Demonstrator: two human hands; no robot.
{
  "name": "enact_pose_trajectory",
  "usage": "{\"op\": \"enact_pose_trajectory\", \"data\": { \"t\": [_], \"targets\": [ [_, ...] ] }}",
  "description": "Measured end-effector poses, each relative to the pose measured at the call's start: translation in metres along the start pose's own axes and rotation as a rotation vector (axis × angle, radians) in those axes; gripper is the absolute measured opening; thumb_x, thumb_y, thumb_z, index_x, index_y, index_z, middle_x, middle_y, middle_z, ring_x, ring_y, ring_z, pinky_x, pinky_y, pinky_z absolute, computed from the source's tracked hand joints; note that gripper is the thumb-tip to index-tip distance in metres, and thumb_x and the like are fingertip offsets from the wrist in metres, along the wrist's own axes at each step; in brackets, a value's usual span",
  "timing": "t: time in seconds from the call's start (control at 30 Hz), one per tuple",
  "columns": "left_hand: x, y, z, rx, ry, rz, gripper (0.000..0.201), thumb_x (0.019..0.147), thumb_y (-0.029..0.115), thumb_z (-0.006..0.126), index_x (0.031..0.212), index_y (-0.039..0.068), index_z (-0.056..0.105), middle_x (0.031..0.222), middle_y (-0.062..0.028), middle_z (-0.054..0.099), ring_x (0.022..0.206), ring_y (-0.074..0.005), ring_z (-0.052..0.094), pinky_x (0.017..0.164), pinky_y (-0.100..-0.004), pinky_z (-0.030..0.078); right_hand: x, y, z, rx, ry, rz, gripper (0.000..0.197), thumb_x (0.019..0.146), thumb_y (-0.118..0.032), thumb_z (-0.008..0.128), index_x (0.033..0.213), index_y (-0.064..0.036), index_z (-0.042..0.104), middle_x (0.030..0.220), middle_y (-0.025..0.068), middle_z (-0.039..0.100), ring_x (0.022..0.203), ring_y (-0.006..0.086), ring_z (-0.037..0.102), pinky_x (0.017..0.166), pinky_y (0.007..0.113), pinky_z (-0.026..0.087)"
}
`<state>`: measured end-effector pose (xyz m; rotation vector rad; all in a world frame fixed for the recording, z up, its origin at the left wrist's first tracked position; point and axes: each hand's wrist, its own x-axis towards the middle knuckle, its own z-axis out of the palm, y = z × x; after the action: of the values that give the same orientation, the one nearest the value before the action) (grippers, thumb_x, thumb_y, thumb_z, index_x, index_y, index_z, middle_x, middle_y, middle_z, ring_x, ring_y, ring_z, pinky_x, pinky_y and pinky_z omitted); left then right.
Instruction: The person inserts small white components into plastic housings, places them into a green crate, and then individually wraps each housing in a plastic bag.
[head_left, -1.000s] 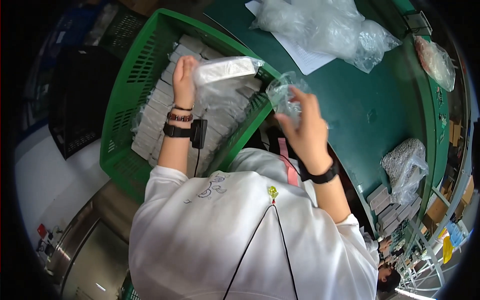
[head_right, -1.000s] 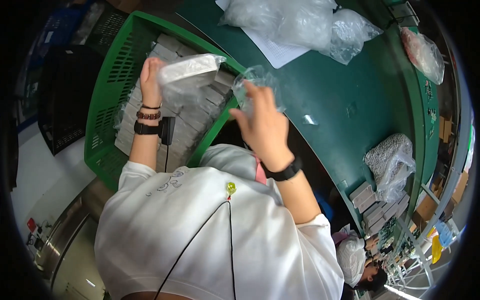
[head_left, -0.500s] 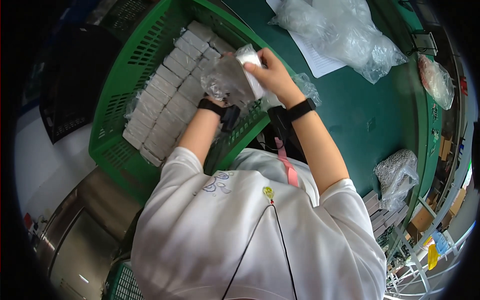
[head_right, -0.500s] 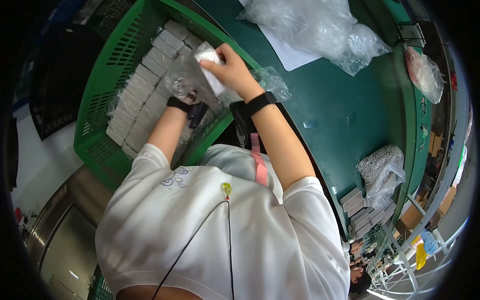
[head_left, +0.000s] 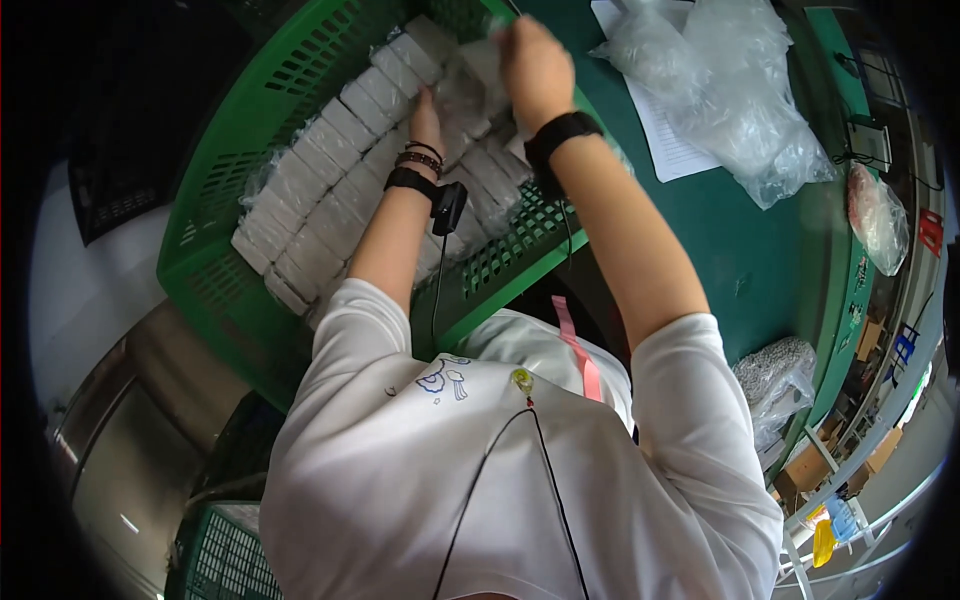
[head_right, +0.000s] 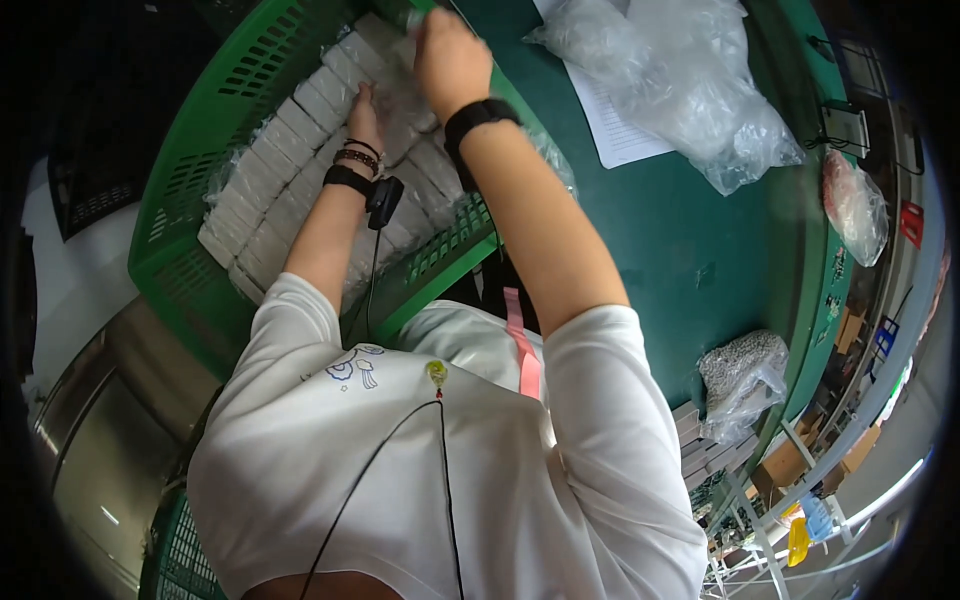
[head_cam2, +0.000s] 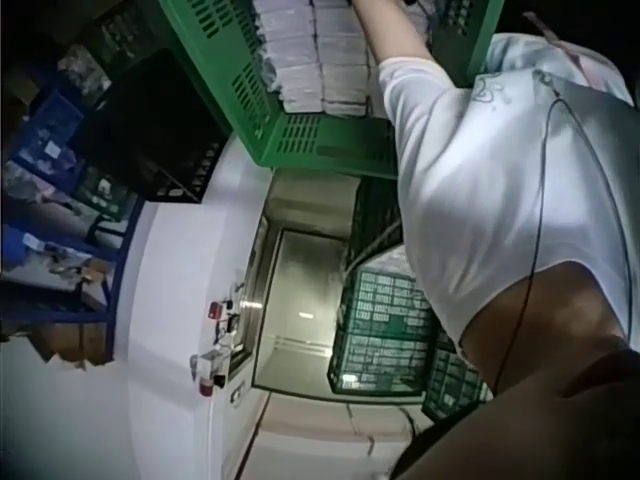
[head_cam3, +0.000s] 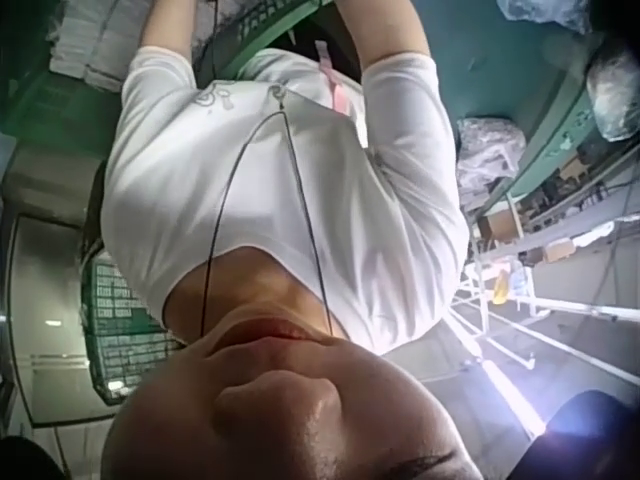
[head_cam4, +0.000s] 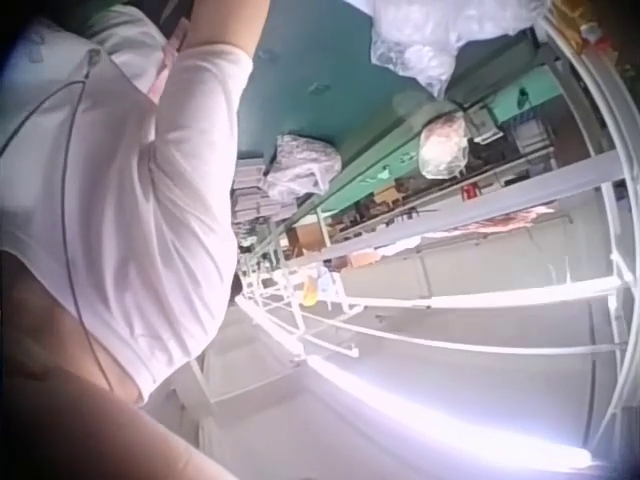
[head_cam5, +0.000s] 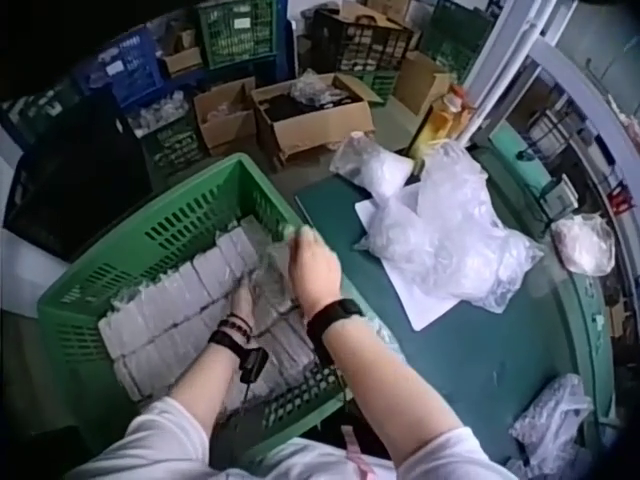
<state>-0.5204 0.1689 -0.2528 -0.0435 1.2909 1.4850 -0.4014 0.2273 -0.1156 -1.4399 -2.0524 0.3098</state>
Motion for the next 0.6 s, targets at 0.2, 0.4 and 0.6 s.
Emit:
{"op": "enact_pose_trajectory", "data": {
  "t": [0.2,0.4,0.6],
  "targets": [
    [-0.068,-0.041,-0.063,1.393,-0.552,0.693,0.023,0.075,0.017,0.058,0.096,0.006,0.056,0.088,-0.0123,0.057,0.084,-0.0284,0.053,0.075,-0.0361,0.043,0.037,-0.032,-0.139,0.255,0.483,-0.138,0.019,0.075,-0.009,0.060,0.073,-0.0021,0.043,0.066,0.0046,0.036,0.059,0.0134,0.038,0.053,0.024,0.034],
    [-0.077,-0.081,-0.071,1.669,-1.213,1.189,0.034,0.074,0.016,0.059,0.107,0.009,0.052,0.102,-0.0128,0.053,0.094,-0.0266,0.049,0.079,-0.0361,0.041,-0.066,-0.014,-0.242,0.449,0.404,0.178,0.015,0.077,0.003,0.056,0.092,0.0022,0.055,0.081,0.0031,0.056,0.073,0.0070,0.050,0.064,0.017,0.040],
    [-0.028,-0.143,-0.100,1.214,-1.115,0.342,0.028,0.071,0.017,0.059,0.098,0.012,0.056,0.087,-0.0095,0.055,0.087,-0.0274,0.052,0.078,-0.0374,0.040,-0.171,0.015,-0.249,0.194,0.068,0.399,0.008,0.079,0.005,0.052,0.085,0.0002,0.050,0.074,-0.0020,0.046,0.062,0.0043,0.035,0.058,0.016,0.031]
  ]
}}
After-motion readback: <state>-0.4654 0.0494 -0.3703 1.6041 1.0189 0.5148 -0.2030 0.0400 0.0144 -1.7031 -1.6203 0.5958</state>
